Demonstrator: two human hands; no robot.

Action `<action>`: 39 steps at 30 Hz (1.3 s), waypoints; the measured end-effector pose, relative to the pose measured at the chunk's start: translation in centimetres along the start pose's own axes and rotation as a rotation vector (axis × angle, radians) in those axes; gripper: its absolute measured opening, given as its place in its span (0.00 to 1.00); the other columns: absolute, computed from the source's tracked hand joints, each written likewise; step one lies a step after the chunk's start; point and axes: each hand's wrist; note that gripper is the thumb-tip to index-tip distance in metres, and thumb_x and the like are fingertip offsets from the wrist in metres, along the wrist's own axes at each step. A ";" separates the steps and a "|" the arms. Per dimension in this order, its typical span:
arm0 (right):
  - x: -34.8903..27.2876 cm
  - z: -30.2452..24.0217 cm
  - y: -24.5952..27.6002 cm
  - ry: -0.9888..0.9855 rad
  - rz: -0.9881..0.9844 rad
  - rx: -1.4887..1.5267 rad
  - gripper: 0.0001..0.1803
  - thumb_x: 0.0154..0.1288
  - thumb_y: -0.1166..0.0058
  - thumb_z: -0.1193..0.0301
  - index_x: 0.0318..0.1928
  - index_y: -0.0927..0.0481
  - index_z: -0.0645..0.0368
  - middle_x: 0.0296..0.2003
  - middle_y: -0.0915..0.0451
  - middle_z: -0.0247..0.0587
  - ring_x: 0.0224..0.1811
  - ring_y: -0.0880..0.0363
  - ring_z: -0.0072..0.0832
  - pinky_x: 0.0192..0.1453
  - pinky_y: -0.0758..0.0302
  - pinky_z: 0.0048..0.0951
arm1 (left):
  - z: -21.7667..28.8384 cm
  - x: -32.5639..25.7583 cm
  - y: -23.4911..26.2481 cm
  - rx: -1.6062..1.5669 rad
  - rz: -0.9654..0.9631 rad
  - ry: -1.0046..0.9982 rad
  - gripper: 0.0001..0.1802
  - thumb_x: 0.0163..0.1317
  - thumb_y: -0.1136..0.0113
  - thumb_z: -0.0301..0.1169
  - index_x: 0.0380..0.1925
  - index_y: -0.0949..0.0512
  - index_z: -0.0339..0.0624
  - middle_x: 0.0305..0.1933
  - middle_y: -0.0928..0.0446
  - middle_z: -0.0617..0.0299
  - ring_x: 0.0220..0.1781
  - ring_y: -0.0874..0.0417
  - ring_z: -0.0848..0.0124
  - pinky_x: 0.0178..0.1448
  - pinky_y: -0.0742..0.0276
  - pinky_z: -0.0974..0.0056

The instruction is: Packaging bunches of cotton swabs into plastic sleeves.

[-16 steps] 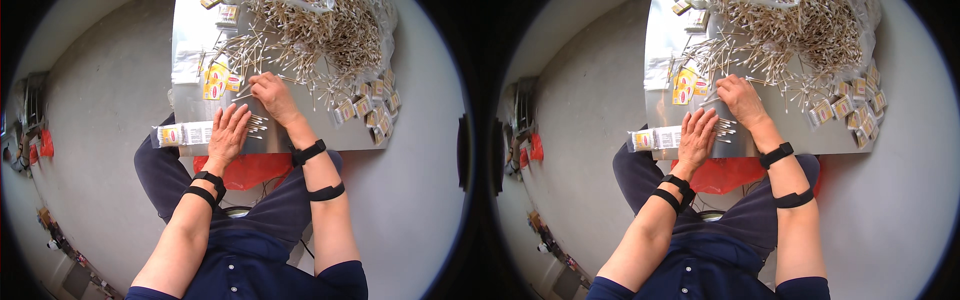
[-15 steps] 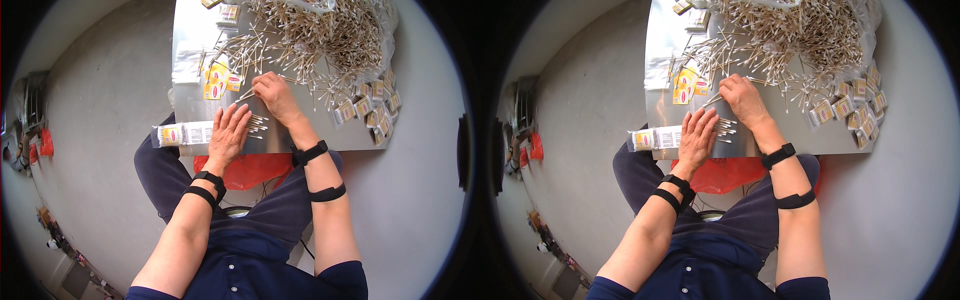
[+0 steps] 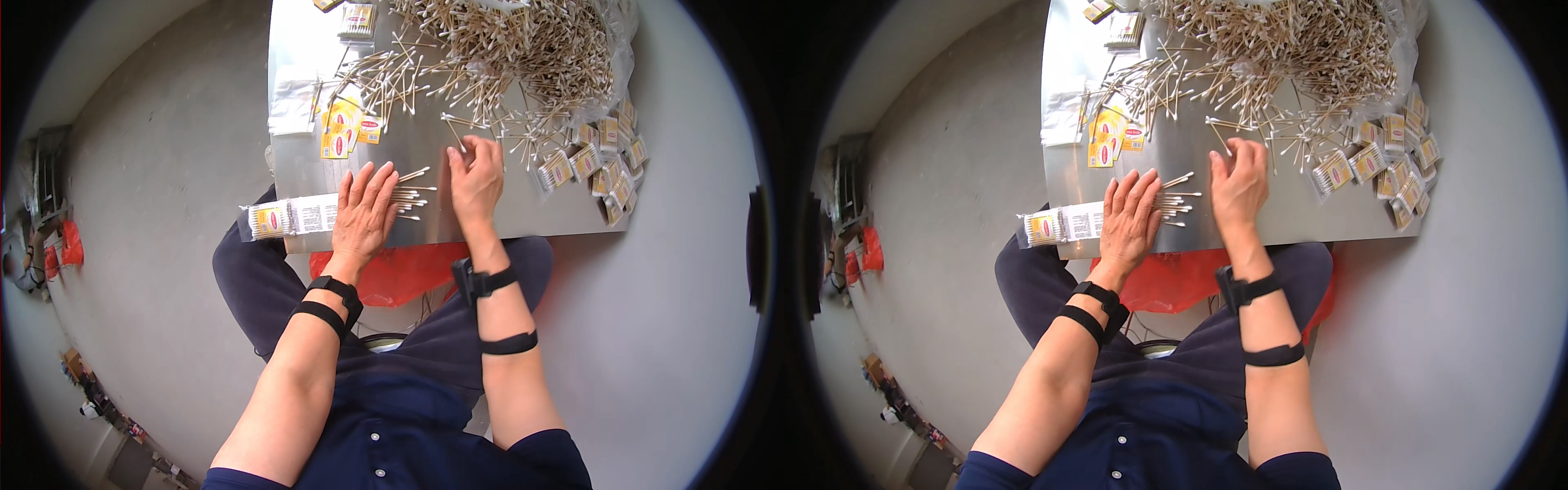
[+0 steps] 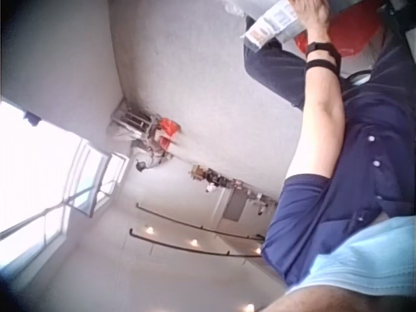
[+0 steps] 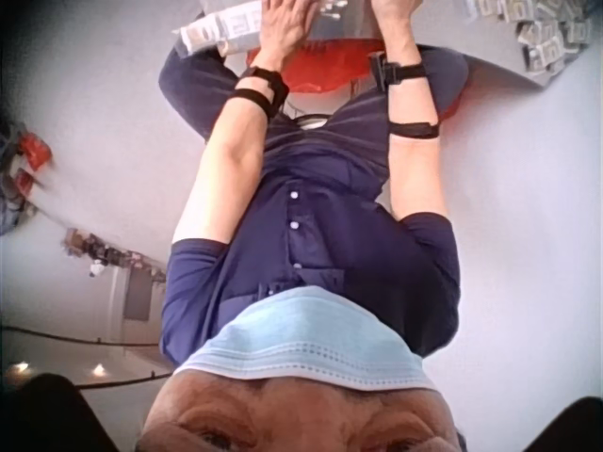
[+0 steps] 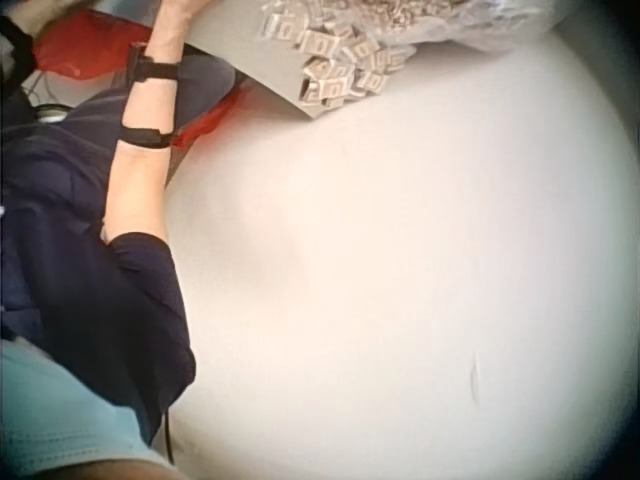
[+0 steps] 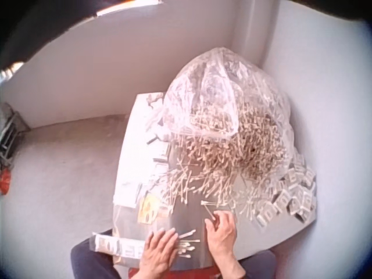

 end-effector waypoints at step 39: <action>-9.5 -2.5 -5.8 -0.069 0.130 0.629 0.19 0.81 0.68 0.72 0.63 0.30 0.67 0.67 0.30 0.53 0.69 0.30 0.43 0.73 0.32 0.41 | 1.3 0.9 -0.8 -0.809 0.390 0.300 0.27 0.78 0.63 0.32 0.72 0.41 0.30 0.73 0.37 0.43 0.75 0.35 0.51 0.76 0.39 0.54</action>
Point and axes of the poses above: each hand's wrist, its own x-axis towards the middle knuckle, its own y-axis out of the back of the hand, z = x × y
